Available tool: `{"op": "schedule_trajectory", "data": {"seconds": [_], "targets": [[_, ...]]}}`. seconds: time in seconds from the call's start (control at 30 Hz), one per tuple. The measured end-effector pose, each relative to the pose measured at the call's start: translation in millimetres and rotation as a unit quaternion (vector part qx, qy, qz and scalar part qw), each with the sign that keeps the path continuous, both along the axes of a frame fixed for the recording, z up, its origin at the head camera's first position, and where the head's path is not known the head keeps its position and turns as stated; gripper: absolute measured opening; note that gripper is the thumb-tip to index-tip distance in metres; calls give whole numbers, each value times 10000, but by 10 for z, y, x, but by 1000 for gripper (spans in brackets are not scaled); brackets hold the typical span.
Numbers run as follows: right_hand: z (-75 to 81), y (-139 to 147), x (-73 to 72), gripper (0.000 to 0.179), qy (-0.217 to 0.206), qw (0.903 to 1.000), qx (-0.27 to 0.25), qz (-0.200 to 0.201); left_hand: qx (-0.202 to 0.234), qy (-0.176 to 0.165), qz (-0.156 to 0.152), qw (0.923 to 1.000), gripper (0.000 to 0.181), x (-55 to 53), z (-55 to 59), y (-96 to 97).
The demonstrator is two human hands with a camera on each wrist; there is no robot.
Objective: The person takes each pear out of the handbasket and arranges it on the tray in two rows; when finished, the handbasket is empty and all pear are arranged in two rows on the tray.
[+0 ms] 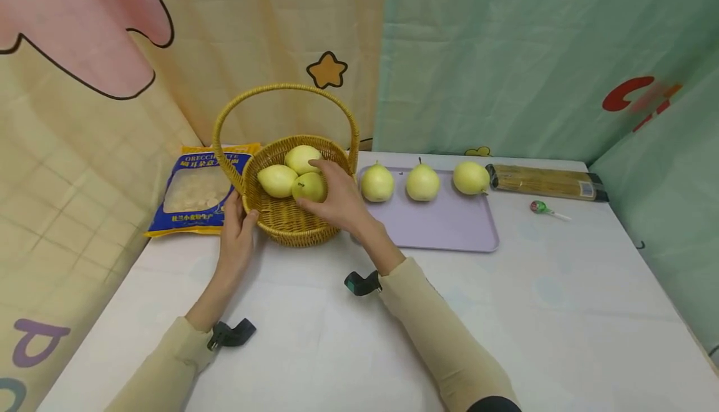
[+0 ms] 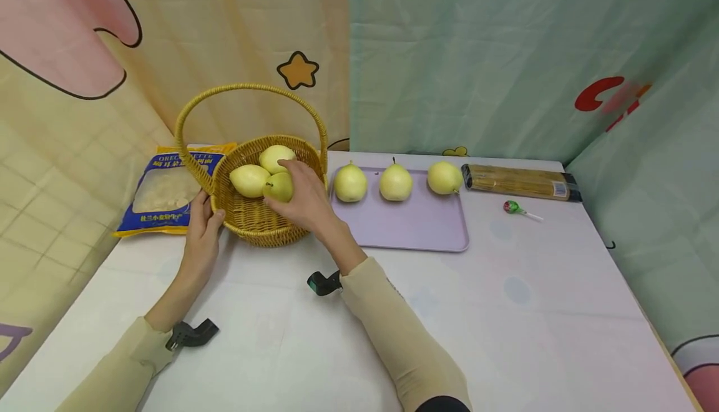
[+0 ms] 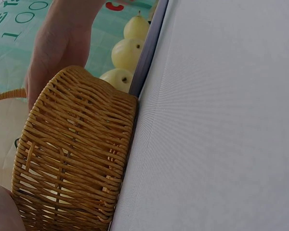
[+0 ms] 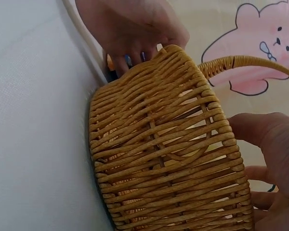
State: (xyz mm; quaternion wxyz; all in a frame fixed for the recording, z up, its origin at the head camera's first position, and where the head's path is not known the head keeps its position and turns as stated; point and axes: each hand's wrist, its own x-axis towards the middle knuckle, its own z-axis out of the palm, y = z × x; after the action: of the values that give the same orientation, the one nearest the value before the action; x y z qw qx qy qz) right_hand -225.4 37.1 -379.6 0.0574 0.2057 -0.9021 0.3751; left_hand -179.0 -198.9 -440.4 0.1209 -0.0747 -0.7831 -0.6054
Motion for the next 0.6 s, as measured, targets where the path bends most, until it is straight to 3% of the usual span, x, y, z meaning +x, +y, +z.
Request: {"op": "schedule_trajectory", "data": {"seconds": [0.33,0.6], "targets": [[-56,-95,24,73,106,9950,935,-338,24,-28,-13,10000,64,-29,-13,1],[-61,-135,20,71,145,9881,1510,-252,45,69,-21,10000,63,-18,6,-4]]}}
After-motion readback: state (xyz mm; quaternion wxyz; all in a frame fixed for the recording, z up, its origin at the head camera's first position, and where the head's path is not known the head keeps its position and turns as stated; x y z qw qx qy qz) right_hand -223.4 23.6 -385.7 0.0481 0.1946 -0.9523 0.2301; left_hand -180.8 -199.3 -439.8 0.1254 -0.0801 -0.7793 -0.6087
